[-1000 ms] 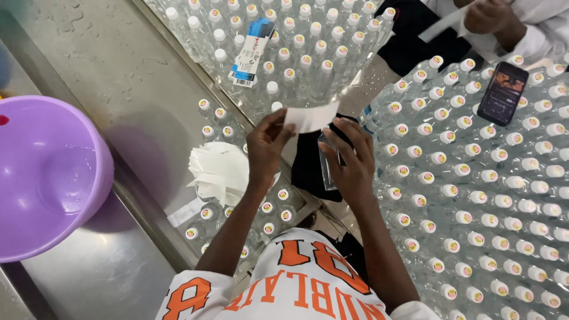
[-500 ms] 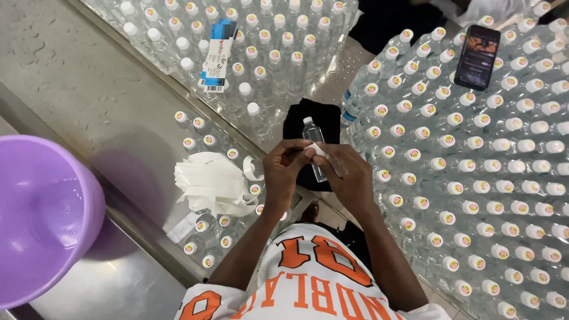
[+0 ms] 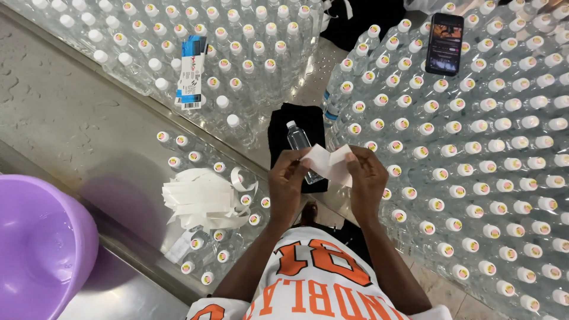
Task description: The person labels clear plastic water bottles by hand. They pick up a bottle, apply a white label to its side, and place it back among many other bottles on a metal table. The person also gathers and discards used labels and adjusts the arrangement of the bottles.
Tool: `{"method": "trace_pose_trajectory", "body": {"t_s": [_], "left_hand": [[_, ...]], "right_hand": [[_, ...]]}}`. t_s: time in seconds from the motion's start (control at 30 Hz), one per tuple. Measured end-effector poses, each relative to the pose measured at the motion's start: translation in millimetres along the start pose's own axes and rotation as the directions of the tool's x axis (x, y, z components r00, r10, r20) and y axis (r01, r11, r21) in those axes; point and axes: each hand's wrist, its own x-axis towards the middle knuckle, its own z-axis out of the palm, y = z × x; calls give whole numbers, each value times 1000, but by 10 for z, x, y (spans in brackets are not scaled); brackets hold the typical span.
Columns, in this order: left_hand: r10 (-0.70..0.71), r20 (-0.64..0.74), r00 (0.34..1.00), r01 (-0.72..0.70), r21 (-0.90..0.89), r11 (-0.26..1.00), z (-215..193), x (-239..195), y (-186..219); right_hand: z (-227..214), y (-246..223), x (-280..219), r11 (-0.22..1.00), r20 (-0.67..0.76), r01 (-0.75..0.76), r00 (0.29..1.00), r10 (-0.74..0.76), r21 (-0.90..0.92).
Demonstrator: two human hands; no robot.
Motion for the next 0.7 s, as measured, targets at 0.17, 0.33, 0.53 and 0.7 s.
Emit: {"method": "trace_pose_trajectory", "body": {"t_s": [0.17,0.33,0.53,0.7], "left_hand": [[88,-197,976,-95,-25,995,-159,227,43],[169,-174,970,-173,-10,985,-105,225,89],[138,83,987,-136,-33,990,92,53,151],[337,-14,942,-319,289,903,-7,66,116]], "right_hand": [[-105,14,-231,993,169,-4,985,24,-120],[-169,-222,-150,961,274,-118,944,186,-249],[-73,-385,40,968,292,165,951,-105,-190],[-162,-171,46,995,158,-1,987,17,-103]]}}
